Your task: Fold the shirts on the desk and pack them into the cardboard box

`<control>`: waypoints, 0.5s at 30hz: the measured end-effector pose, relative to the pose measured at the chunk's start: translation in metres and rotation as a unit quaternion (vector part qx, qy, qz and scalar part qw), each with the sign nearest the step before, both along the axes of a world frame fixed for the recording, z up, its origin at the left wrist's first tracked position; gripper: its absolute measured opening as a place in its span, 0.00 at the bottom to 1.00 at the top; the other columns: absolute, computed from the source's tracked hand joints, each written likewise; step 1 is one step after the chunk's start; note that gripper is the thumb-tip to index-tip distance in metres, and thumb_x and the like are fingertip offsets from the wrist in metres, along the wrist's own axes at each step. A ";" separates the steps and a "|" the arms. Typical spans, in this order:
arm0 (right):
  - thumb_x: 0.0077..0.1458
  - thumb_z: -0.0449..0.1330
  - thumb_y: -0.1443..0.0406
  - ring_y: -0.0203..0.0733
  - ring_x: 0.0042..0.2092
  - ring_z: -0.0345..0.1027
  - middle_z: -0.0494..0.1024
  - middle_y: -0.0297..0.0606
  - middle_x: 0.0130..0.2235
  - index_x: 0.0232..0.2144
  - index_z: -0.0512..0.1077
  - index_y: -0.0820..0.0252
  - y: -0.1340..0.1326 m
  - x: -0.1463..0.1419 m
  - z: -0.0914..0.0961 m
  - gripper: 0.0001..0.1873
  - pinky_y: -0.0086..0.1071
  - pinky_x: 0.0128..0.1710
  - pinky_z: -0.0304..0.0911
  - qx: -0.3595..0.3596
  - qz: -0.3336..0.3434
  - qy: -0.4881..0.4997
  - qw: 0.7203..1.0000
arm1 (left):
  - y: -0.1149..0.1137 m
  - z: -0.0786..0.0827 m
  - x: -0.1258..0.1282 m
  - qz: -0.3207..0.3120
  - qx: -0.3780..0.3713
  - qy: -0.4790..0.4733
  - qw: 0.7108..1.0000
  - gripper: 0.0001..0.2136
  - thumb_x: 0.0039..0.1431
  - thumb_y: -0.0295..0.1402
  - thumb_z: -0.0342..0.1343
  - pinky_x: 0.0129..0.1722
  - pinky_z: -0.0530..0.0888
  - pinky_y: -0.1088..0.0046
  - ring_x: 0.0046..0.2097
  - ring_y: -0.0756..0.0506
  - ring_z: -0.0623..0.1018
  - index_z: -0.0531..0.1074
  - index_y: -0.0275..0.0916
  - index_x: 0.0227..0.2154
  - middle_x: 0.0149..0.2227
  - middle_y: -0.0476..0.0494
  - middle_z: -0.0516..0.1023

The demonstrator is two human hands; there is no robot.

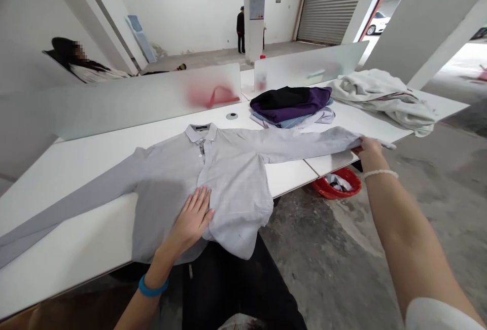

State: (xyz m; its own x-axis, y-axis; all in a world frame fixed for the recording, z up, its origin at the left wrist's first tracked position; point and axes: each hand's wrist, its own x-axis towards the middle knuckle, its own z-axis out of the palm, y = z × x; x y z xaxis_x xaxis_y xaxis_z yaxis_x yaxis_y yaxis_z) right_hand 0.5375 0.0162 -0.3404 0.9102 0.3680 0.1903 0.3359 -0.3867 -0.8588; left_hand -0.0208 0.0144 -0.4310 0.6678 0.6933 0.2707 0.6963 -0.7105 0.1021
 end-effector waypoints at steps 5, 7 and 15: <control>0.62 0.38 0.73 0.34 0.39 0.71 0.63 0.66 0.58 0.61 0.55 0.64 0.035 -0.032 0.041 0.26 0.33 0.30 0.62 0.108 0.028 0.114 0.987 | -0.009 0.002 0.008 0.031 0.002 0.009 0.999 0.30 0.64 0.47 0.41 0.62 0.58 0.51 0.67 0.34 0.49 0.50 0.36 0.65 0.67 0.33 0.49; 0.65 0.38 0.70 0.33 0.46 0.70 0.61 0.61 0.60 0.62 0.50 0.64 0.049 -0.067 0.068 0.24 0.30 0.33 0.63 0.174 0.087 0.124 0.973 | -0.018 0.000 0.013 0.042 0.013 0.006 0.999 0.32 0.63 0.49 0.42 0.61 0.59 0.49 0.67 0.32 0.50 0.52 0.35 0.64 0.66 0.32 0.51; 0.64 0.48 0.56 0.41 0.48 0.71 0.73 0.42 0.53 0.56 0.64 0.57 -0.006 -0.270 0.091 0.21 0.37 0.43 0.69 0.108 0.666 0.012 0.738 | -0.036 0.012 0.019 0.052 0.005 -0.011 0.999 0.25 0.66 0.40 0.40 0.61 0.61 0.48 0.66 0.34 0.54 0.56 0.34 0.63 0.65 0.33 0.57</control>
State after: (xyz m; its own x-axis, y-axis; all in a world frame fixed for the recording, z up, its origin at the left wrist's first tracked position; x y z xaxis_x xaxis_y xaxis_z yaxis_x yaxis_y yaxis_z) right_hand 0.2671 0.0098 -0.2495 -0.2274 0.9026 0.3655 0.2775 0.4198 -0.8642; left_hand -0.0021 -0.0213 -0.4191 0.5863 0.7561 0.2909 0.7642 -0.6354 0.1110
